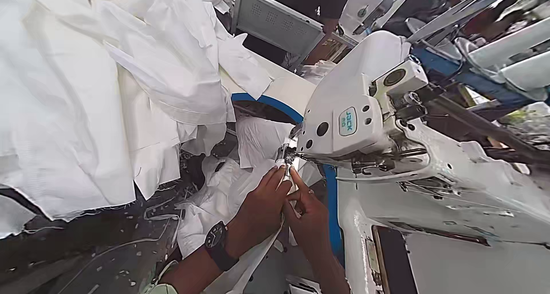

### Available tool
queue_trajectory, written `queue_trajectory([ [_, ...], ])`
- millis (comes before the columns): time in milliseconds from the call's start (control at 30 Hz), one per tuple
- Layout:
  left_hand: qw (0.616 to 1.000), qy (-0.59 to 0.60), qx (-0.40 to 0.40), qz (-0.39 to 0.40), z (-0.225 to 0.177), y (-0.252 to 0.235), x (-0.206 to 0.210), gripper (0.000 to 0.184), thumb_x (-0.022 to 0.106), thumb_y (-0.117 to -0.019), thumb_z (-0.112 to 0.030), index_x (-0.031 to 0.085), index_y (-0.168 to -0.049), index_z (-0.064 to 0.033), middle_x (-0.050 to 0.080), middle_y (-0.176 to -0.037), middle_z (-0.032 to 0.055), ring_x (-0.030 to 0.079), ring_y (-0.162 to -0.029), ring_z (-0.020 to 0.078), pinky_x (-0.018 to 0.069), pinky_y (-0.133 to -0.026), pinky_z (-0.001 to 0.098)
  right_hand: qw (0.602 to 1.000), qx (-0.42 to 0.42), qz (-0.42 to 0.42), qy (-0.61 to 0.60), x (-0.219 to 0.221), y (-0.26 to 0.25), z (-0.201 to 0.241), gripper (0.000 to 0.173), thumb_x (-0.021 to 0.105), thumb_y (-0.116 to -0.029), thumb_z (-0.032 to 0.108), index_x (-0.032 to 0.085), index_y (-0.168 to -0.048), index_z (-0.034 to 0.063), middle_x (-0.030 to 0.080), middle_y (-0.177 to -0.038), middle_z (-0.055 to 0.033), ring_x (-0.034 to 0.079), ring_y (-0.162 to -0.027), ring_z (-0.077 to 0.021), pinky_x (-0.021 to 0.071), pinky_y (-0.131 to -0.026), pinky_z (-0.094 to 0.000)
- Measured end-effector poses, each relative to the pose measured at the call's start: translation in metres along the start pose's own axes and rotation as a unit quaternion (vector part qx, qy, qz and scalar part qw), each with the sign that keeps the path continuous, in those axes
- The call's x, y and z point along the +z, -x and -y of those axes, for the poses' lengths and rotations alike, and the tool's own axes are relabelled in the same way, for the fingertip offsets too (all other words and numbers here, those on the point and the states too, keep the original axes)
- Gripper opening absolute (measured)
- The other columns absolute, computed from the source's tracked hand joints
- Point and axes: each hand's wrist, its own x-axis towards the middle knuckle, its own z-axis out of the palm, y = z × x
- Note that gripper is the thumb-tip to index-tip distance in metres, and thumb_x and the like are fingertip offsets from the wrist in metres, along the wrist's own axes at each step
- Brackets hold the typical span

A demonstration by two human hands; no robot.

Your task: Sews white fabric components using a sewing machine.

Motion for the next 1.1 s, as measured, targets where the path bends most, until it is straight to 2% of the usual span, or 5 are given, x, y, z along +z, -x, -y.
queue_trajectory([
  [300,0.994,0.025,-0.064,-0.082,0.009,-0.022,0.014,0.018,0.052,-0.0973,-0.001,0.065,-0.103,0.0109,0.065,-0.126,0.0312,0.065,-0.118,0.0437,0.0535,-0.098,0.0488,0.97,-0.041,-0.077,0.226,0.018,-0.006,0.024,0.022,0.059,-0.0939,0.01,0.074,-0.097,-0.0055,0.069,-0.093,-0.0231,0.068,-0.063,-0.0284,0.0546,-0.051,-0.0378],
  [500,0.917,0.114,-0.228,0.308,-0.036,0.016,-0.08,0.042,0.063,-0.1016,-0.018,0.053,-0.134,0.0066,0.067,-0.102,0.0268,0.067,-0.095,0.0407,0.0512,-0.088,0.0573,0.966,0.171,0.149,0.125,-0.058,0.076,0.017,0.018,0.068,-0.0905,0.009,0.075,-0.099,-0.0052,0.072,-0.08,-0.0161,0.069,-0.073,-0.0299,0.0546,-0.071,-0.0525],
  [633,0.969,0.113,-0.168,0.143,-0.047,0.069,-0.062,0.027,0.05,-0.1039,-0.012,0.069,-0.111,0.0055,0.064,-0.072,0.0174,0.063,-0.064,0.03,0.0502,-0.063,0.0473,0.972,0.057,0.207,-0.096,-0.07,0.087,-0.009,0.015,0.06,-0.0927,0.011,0.069,-0.094,-0.001,0.07,-0.088,-0.0019,0.065,-0.083,0.0005,0.0551,-0.079,-0.0193],
  [767,0.989,0.085,-0.1,0.07,-0.036,0.073,-0.039,0.029,0.049,-0.1042,-0.014,0.073,-0.105,0.0026,0.065,-0.066,0.0161,0.065,-0.058,0.0315,0.0512,-0.057,0.0493,0.961,-0.047,0.126,0.242,-0.036,0.086,0.089,0.02,0.057,-0.0907,0.013,0.071,-0.089,-0.0013,0.059,-0.056,-0.0074,0.062,-0.046,-0.023,0.0479,-0.042,-0.0391],
  [1100,0.999,0.051,-0.017,-0.006,-0.02,0.073,-0.032,0.018,0.06,-0.0885,-0.009,0.077,-0.094,-0.0038,0.061,-0.055,0.0091,0.062,-0.046,0.0257,0.0473,-0.042,0.0434,0.918,0.037,0.181,0.351,-0.017,0.054,0.106,0.012,0.063,-0.0895,0.008,0.072,-0.089,-0.0005,0.069,-0.077,-0.0157,0.072,-0.074,-0.0361,0.0554,-0.057,-0.0462],
])
